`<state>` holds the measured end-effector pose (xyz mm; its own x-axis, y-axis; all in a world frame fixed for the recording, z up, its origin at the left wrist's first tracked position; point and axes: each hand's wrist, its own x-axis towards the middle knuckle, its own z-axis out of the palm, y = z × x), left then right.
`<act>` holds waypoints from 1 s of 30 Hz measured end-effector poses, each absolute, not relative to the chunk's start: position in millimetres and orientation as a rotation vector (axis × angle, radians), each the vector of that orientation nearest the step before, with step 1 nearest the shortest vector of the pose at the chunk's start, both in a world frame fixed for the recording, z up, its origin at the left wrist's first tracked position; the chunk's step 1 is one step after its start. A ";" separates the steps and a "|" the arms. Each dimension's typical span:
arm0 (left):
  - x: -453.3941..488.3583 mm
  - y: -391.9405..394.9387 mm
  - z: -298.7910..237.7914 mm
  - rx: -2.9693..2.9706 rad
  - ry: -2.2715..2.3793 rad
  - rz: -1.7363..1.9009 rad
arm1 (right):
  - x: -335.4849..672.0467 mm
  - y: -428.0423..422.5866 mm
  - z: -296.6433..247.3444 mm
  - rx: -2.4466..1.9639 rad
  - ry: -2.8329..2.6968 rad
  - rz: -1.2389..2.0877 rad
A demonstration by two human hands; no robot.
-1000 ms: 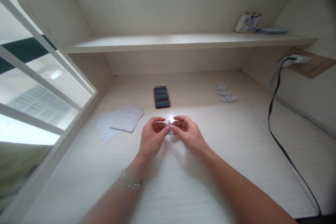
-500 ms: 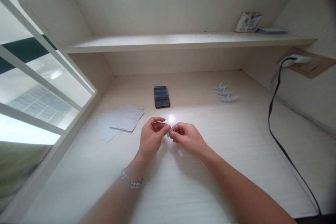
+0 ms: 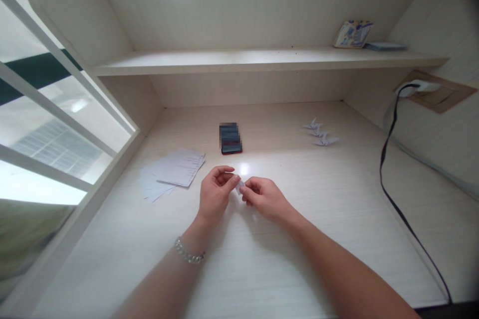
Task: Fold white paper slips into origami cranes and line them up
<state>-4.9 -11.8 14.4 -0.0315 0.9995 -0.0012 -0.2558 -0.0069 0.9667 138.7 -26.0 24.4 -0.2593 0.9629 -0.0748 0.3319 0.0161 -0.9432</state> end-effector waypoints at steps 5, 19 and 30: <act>-4.7 -10.6 15.1 0.982 1.041 1.371 | 138.1 -24.9 20.7 -1.306 -1.697 1.234; -2.9 -9.1 12.7 1.009 1.030 1.263 | 141.1 -23.9 19.4 -1.316 -1.604 1.127; 0.3 -9.9 9.3 1.102 1.068 1.186 | 144.2 -19.2 13.2 -1.233 -1.538 1.225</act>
